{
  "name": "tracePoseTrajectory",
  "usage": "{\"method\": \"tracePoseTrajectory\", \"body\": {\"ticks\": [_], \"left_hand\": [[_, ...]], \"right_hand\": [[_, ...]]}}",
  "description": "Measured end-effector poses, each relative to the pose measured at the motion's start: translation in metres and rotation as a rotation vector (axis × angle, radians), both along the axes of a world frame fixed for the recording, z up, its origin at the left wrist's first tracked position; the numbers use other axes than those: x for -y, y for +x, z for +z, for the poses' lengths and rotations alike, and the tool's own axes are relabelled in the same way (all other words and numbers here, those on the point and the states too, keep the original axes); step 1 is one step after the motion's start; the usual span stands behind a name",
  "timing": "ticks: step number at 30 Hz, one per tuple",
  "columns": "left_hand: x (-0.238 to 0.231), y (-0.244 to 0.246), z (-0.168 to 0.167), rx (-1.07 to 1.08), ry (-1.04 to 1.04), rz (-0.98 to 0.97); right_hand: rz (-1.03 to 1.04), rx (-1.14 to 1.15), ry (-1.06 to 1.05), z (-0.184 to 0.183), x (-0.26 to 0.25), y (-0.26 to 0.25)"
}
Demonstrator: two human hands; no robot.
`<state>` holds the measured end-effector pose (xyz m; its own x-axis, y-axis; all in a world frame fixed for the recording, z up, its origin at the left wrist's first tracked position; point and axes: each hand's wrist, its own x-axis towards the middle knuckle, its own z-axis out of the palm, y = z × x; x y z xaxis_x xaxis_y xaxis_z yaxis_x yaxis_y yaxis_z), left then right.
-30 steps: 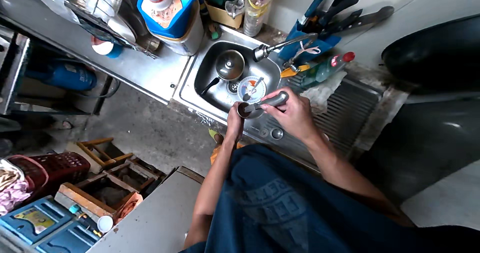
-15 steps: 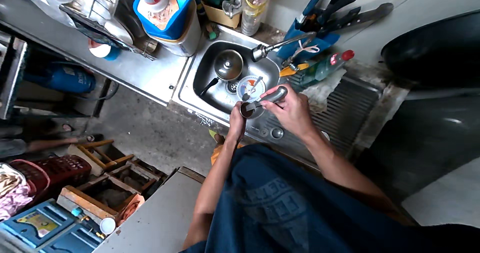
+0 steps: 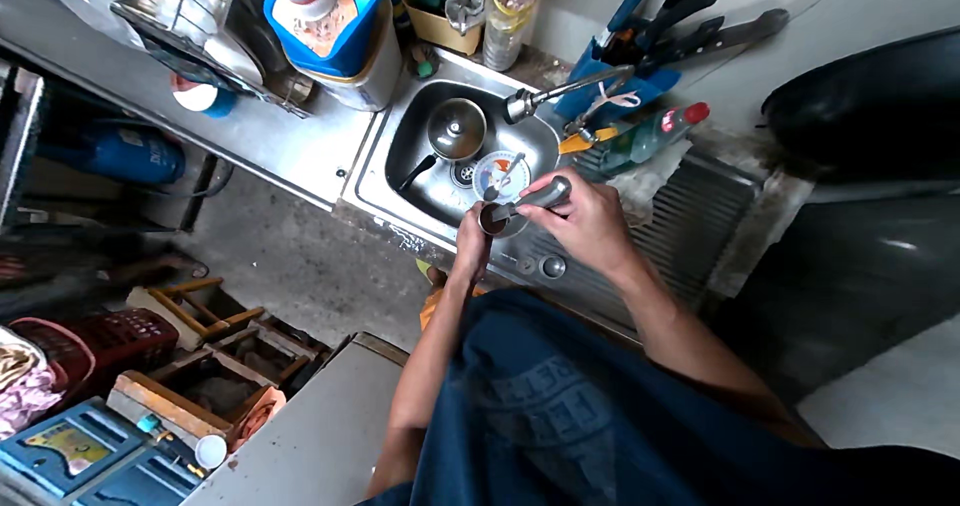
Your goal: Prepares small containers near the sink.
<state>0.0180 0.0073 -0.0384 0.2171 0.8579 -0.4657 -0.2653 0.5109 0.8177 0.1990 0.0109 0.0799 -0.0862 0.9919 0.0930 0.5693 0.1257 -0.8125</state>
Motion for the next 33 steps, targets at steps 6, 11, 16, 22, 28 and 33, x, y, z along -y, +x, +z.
{"method": "tracePoseTrajectory", "body": {"ticks": [6, 11, 16, 22, 28, 33], "left_hand": [[0.0, -0.002, 0.0, -0.033, -0.015, -0.016], [0.002, -0.008, -0.006, 0.007, -0.051, 0.004], [0.001, -0.008, -0.004, 0.034, -0.051, 0.017], [0.001, -0.011, -0.008, 0.07, -0.033, 0.031], [-0.002, -0.017, -0.025, 0.078, -0.082, 0.101], [-0.004, -0.019, -0.039, 0.088, -0.104, 0.129]], "right_hand": [[-0.018, -0.054, 0.001, 0.003, 0.004, 0.002], [-0.048, -0.134, -0.025, 0.013, 0.005, 0.009], [-0.064, -0.124, -0.044, 0.011, 0.006, 0.011], [-0.069, -0.203, 0.039, -0.001, 0.013, 0.012], [-0.181, -0.221, 0.055, -0.014, 0.017, 0.025], [-0.332, -0.157, 0.0, -0.048, 0.01, 0.069]]}}
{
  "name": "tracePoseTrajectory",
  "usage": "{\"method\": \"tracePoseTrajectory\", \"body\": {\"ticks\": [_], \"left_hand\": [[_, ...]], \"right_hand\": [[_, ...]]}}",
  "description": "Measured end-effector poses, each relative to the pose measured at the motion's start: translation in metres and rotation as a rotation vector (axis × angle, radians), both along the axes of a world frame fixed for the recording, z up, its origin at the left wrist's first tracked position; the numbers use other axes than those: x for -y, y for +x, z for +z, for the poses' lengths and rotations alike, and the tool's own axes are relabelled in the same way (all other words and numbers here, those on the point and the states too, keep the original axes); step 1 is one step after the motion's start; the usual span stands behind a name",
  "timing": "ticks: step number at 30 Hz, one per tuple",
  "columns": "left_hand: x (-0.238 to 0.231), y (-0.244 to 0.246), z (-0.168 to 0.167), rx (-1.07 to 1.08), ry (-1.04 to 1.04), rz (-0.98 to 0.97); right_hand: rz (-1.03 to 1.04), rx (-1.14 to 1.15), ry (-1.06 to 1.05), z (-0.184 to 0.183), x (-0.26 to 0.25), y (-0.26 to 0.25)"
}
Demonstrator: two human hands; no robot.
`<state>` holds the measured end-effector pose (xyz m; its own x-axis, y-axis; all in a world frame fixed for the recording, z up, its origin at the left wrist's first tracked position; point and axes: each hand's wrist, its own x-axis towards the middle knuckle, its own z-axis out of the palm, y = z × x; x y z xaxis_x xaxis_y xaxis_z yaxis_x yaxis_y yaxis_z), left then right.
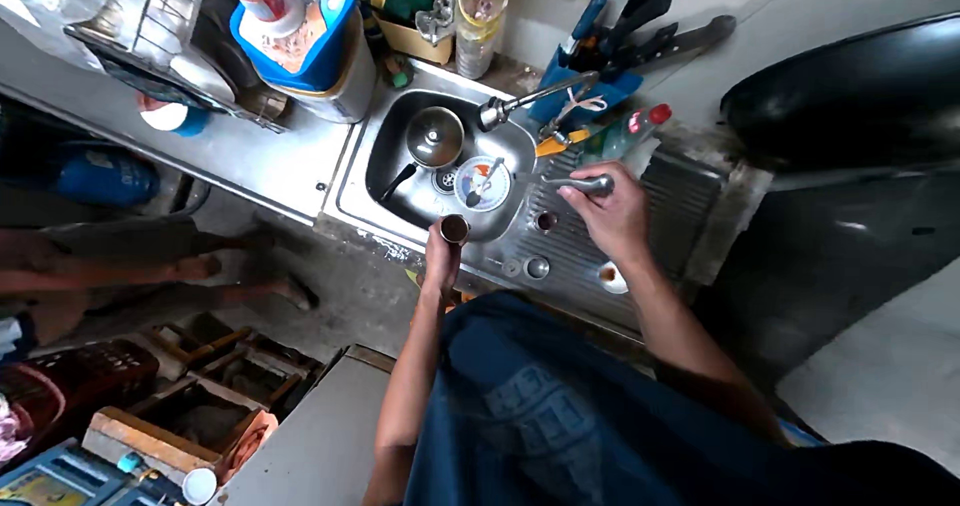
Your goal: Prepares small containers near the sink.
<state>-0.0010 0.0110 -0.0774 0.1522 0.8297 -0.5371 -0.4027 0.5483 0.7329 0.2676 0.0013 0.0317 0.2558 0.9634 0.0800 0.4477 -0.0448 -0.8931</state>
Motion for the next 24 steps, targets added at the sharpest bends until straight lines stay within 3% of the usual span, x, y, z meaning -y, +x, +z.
{"method": "tracePoseTrajectory", "body": {"ticks": [5, 12, 15, 24], "left_hand": [[-0.003, 0.005, -0.009, 0.041, 0.006, 0.003], [-0.005, 0.015, -0.004, 0.093, -0.065, -0.094], [-0.009, 0.022, 0.0, 0.078, -0.124, -0.114], [-0.018, 0.036, 0.013, 0.025, -0.157, -0.156]], "right_hand": [[-0.137, 0.118, -0.179, -0.074, -0.001, 0.044], [-0.302, 0.088, -0.354, -0.154, 0.008, 0.075], [-0.3, 0.088, -0.355, -0.174, 0.013, 0.081], [-0.038, 0.531, -0.566, -0.193, 0.017, 0.09]]}}
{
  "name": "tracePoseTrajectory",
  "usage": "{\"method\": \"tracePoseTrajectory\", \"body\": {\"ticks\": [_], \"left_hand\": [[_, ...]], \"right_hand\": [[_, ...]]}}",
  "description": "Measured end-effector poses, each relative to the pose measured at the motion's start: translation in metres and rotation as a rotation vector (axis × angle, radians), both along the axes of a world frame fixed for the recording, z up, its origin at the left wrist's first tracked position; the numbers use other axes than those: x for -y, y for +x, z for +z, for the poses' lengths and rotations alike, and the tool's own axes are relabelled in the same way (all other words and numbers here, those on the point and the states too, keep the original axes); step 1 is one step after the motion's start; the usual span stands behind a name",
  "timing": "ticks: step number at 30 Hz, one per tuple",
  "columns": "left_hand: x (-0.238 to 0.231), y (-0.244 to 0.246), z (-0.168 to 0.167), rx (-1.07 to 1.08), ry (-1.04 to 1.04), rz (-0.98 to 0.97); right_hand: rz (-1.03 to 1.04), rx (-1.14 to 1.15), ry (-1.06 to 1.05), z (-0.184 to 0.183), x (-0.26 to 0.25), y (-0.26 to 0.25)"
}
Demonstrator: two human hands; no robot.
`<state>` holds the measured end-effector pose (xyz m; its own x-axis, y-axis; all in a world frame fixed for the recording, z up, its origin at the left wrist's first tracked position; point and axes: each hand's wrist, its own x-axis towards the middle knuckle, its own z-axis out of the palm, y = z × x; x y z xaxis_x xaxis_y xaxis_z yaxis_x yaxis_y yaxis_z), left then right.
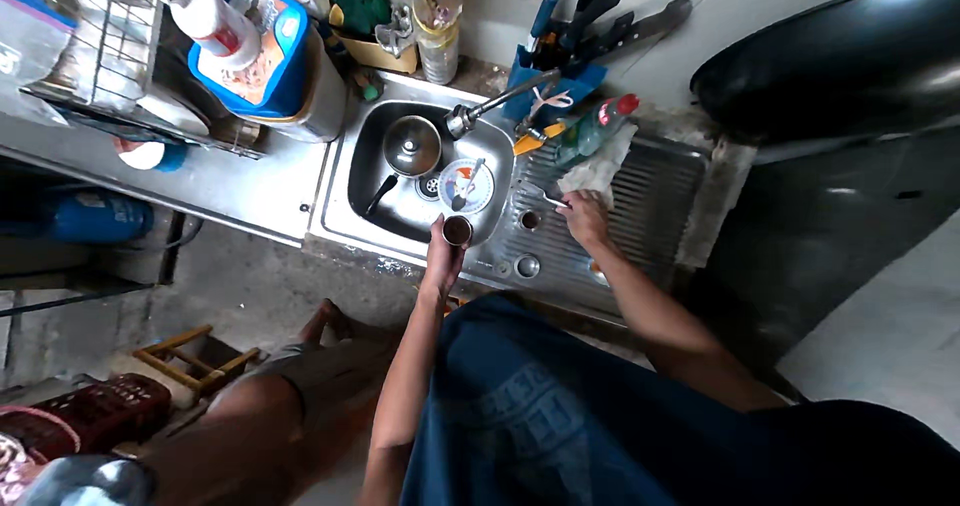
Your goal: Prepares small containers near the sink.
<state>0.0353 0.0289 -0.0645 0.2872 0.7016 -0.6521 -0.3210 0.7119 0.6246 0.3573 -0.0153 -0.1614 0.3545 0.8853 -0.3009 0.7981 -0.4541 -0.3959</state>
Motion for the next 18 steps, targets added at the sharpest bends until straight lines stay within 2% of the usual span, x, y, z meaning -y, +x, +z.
{"method": "tracePoseTrajectory", "body": {"ticks": [4, 6, 8, 10, 13, 15, 18], "left_hand": [[-0.004, 0.003, 0.006, 0.002, -0.034, -0.006], [-0.006, 0.003, 0.006, 0.037, -0.045, -0.017], [-0.008, 0.003, 0.005, 0.078, -0.056, -0.032], [-0.009, 0.004, 0.005, 0.103, -0.077, -0.044], [-0.008, 0.007, 0.013, 0.145, -0.103, -0.057], [-0.009, 0.01, 0.018, 0.199, -0.095, -0.065], [-0.009, 0.012, 0.024, 0.247, -0.11, -0.042]], "right_hand": [[-0.006, 0.047, -0.038, -0.002, -0.002, 0.002], [-0.018, 0.027, -0.032, 0.011, -0.006, -0.002], [-0.024, -0.139, 0.055, 0.038, -0.011, -0.015], [-0.025, -0.467, 0.141, 0.07, -0.011, -0.043], [0.103, -0.825, 0.213, 0.109, -0.008, -0.092], [0.237, -0.885, 0.28, 0.111, -0.013, -0.115], [0.303, -0.922, 0.369, 0.109, -0.022, -0.138]]}}
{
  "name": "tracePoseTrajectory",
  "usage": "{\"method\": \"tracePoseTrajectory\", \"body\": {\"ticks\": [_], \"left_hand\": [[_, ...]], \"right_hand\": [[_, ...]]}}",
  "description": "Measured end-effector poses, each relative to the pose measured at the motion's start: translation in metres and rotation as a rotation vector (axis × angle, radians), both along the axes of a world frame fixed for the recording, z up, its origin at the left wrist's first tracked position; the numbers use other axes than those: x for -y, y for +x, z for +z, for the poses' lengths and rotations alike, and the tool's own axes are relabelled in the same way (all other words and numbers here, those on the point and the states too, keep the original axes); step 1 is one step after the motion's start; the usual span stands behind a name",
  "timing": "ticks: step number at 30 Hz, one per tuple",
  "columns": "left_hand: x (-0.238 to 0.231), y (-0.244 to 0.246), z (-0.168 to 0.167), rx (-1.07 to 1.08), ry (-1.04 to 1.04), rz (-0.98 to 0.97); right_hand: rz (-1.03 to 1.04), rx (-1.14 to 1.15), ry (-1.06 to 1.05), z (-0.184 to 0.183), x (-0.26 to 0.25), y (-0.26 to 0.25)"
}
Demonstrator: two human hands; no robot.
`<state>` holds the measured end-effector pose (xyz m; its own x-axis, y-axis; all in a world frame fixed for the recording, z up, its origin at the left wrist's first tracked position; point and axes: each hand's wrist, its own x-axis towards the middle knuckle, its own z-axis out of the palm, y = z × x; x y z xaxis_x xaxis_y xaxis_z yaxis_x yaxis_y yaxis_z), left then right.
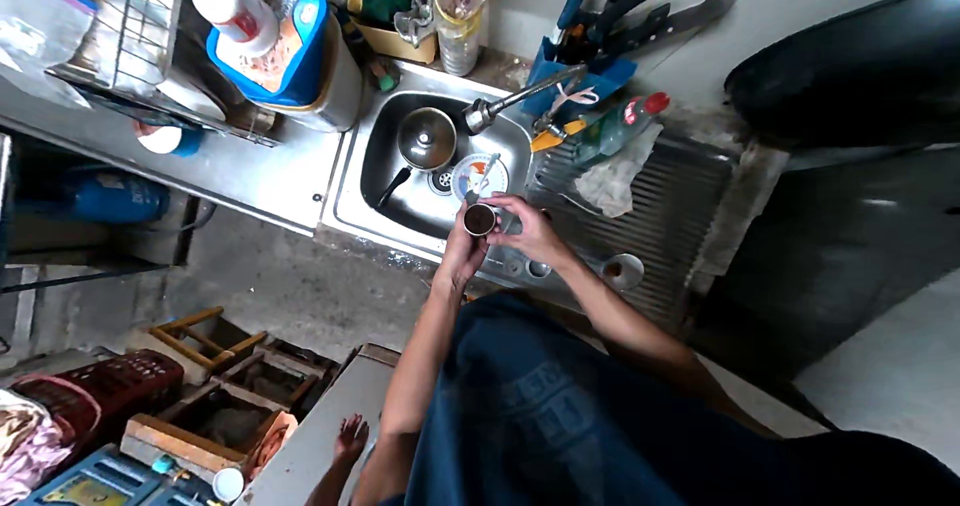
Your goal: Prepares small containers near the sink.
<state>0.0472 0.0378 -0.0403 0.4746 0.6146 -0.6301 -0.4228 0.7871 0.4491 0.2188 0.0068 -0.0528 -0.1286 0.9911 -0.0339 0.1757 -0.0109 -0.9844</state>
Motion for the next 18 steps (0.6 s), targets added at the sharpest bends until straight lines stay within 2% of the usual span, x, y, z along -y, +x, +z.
{"method": "tracePoseTrajectory", "body": {"ticks": [3, 7, 9, 13, 15, 18], "left_hand": [[0.0, -0.004, 0.003, 0.012, 0.007, 0.031], [0.002, -0.019, 0.004, -0.149, 0.101, -0.015], [0.002, -0.024, 0.003, -0.173, 0.093, 0.043], [-0.002, -0.036, 0.003, 0.089, 0.093, 0.257], [-0.008, -0.037, -0.004, 0.243, 0.094, 0.377], [-0.014, -0.038, -0.003, 0.353, 0.146, 0.425]], "right_hand": [[-0.004, -0.069, -0.012, 0.002, -0.006, -0.012], [0.021, -0.131, -0.079, 0.016, -0.013, -0.018], [0.019, -0.202, -0.084, 0.026, -0.017, -0.019], [-0.001, -0.272, 0.0, 0.069, -0.028, -0.017], [-0.045, -0.163, 0.112, 0.107, -0.03, -0.021], [-0.176, 0.149, 0.391, 0.155, -0.026, -0.033]]}}
